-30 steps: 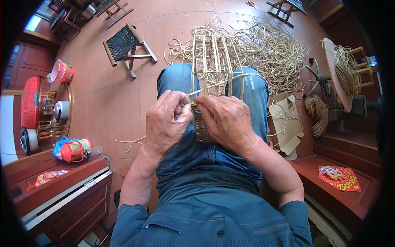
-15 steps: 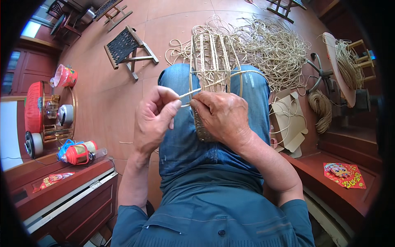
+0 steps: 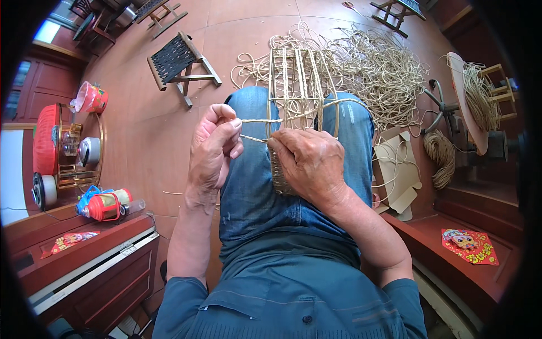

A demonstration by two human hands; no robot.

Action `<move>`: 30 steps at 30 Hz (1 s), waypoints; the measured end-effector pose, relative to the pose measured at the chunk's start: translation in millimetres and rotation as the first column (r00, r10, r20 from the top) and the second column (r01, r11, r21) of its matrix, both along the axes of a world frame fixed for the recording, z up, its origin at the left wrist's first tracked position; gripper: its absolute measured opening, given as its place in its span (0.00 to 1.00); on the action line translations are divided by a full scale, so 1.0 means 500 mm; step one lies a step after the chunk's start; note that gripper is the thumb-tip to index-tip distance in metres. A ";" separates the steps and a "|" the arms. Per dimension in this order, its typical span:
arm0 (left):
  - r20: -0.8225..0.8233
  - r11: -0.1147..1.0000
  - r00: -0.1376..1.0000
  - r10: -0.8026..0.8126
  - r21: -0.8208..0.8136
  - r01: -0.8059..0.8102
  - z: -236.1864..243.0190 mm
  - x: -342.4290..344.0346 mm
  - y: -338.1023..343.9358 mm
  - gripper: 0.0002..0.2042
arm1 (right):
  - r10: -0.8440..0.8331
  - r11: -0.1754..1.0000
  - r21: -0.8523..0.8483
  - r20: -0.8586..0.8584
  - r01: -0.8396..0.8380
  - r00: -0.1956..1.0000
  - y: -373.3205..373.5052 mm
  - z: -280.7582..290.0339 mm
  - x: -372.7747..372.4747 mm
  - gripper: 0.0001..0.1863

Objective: Weaving a small basket using thin straw or wooden strips.

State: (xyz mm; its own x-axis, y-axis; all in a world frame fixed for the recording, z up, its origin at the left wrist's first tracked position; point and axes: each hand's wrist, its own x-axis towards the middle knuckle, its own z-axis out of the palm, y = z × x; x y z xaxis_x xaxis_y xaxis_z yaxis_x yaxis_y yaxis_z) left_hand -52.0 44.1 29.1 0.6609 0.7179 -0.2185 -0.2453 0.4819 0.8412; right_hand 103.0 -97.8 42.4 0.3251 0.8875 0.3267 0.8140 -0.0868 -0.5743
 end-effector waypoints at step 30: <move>-0.745 0.816 0.407 0.529 0.313 -0.487 -0.019 -0.606 0.478 0.12 | -0.057 0.991 0.121 -0.053 0.063 0.997 0.003 -0.017 -0.019 0.13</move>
